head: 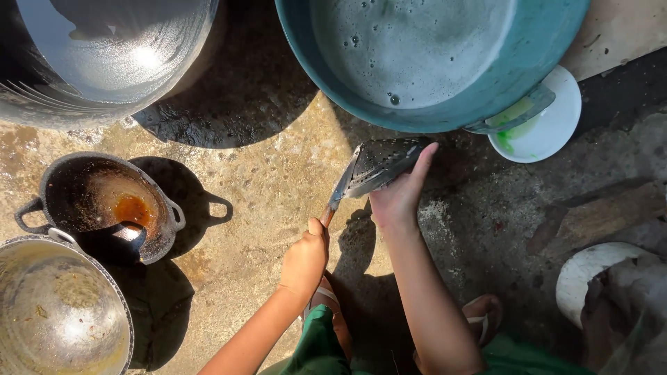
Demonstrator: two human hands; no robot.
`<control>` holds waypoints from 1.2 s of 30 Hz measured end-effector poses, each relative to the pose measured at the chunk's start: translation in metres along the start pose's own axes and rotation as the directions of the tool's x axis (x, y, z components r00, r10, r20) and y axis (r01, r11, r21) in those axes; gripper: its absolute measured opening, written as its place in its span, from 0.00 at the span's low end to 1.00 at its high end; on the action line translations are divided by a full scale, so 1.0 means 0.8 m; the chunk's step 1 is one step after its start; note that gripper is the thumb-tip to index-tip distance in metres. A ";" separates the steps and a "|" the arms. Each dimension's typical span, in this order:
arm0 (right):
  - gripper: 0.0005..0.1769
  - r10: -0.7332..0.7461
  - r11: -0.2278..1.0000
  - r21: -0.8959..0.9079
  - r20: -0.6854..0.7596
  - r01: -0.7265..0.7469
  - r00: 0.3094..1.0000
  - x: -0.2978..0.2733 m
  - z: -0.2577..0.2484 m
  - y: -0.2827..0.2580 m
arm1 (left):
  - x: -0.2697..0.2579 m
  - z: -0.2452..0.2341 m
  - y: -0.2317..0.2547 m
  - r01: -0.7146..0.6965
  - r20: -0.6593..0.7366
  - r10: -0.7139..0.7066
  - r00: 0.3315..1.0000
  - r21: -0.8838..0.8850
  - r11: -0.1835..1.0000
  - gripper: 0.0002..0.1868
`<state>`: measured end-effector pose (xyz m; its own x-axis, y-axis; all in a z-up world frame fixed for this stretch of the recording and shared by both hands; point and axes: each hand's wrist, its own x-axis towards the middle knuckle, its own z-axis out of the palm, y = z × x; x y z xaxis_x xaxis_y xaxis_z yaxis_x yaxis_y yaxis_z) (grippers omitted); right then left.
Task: Washing and rinsing kitchen pots and utensils in basins on the ground.
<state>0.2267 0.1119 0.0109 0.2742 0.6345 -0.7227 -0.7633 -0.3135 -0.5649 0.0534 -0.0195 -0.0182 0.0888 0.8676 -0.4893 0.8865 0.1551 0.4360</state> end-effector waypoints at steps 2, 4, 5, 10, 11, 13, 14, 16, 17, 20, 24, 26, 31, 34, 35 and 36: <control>0.48 0.045 0.992 0.111 0.114 -0.058 0.992 -0.011 -0.024 -0.004 | -0.011 -0.009 0.003 0.022 0.019 -0.026 0.999 0.199 0.980 0.12; 0.38 0.020 0.997 0.066 0.162 -0.031 0.987 0.017 -0.065 0.013 | -0.005 -0.007 -0.004 0.008 -0.050 0.005 0.999 0.248 0.969 0.10; 0.38 0.018 0.997 0.066 0.167 -0.029 0.986 0.018 -0.071 0.015 | -0.002 -0.015 -0.007 0.008 -0.056 0.006 0.998 0.247 0.969 0.10; 0.23 0.011 0.991 -0.137 0.097 0.003 0.995 -0.010 -0.058 0.001 | 0.014 -0.030 -0.038 0.358 0.427 0.083 0.901 -0.836 0.416 0.13; 0.23 0.016 0.991 -0.136 0.093 -0.003 0.996 -0.006 -0.068 0.006 | 0.011 -0.032 -0.042 0.363 0.431 0.079 0.899 -0.833 0.417 0.13; 0.26 0.065 0.921 -0.385 0.001 -0.059 0.998 0.005 -0.087 0.010 | 0.010 -0.034 -0.044 0.329 0.395 0.050 0.917 -0.821 0.466 0.17; 0.26 0.061 0.920 -0.388 0.002 -0.056 0.998 0.012 -0.108 0.003 | 0.008 -0.030 -0.052 0.326 0.393 0.053 0.918 -0.824 0.463 0.17; 0.33 0.053 0.882 -0.458 -0.137 -0.110 0.989 0.033 -0.137 -0.003 | 0.017 -0.033 -0.074 0.020 0.002 -0.024 1.000 -0.576 0.817 0.18; 0.33 0.048 0.883 -0.457 -0.130 -0.103 0.990 0.043 -0.139 -0.004 | 0.019 -0.040 -0.067 0.014 -0.005 -0.020 1.000 -0.576 0.817 0.18; 0.40 -0.035 0.904 -0.427 -0.062 0.005 0.997 0.042 -0.125 0.003 | 0.008 -0.047 -0.044 0.133 0.086 -0.112 0.990 -0.301 0.944 0.18; 0.29 -0.232 0.290 -0.798 0.477 0.528 0.848 0.000 -0.070 0.049 | 0.004 -0.015 -0.031 0.168 0.185 -0.108 0.977 -0.349 0.922 0.23; 0.23 -0.314 0.000 -0.803 0.566 0.596 0.762 -0.012 -0.077 0.080 | 0.009 0.008 -0.033 0.171 0.198 -0.095 0.976 -0.413 0.894 0.25; 0.06 -0.481 -0.081 -0.755 0.602 0.651 0.637 0.024 -0.129 0.138 | 0.005 0.003 -0.037 0.255 0.300 -0.126 0.945 -0.439 0.862 0.27; 0.08 -0.435 0.164 -0.861 0.375 0.482 0.819 0.086 -0.138 0.097 | 0.001 0.004 -0.034 0.200 0.277 -0.071 0.958 -0.471 0.859 0.28; 0.08 -0.449 0.173 -0.854 0.375 0.490 0.811 0.074 -0.129 0.103 | 0.003 0.003 -0.036 0.184 0.266 -0.062 0.962 -0.462 0.867 0.28; 0.08 -0.445 0.175 -0.833 0.408 0.524 0.797 0.061 -0.118 0.109 | 0.005 0.000 -0.037 0.207 0.281 -0.087 0.956 -0.432 0.878 0.28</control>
<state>0.2289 0.0487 -0.1108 0.3196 0.9336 -0.1622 0.4973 -0.3109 -0.8099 0.0276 -0.0207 -0.0325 0.1355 0.6829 -0.7179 0.6006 0.5196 0.6077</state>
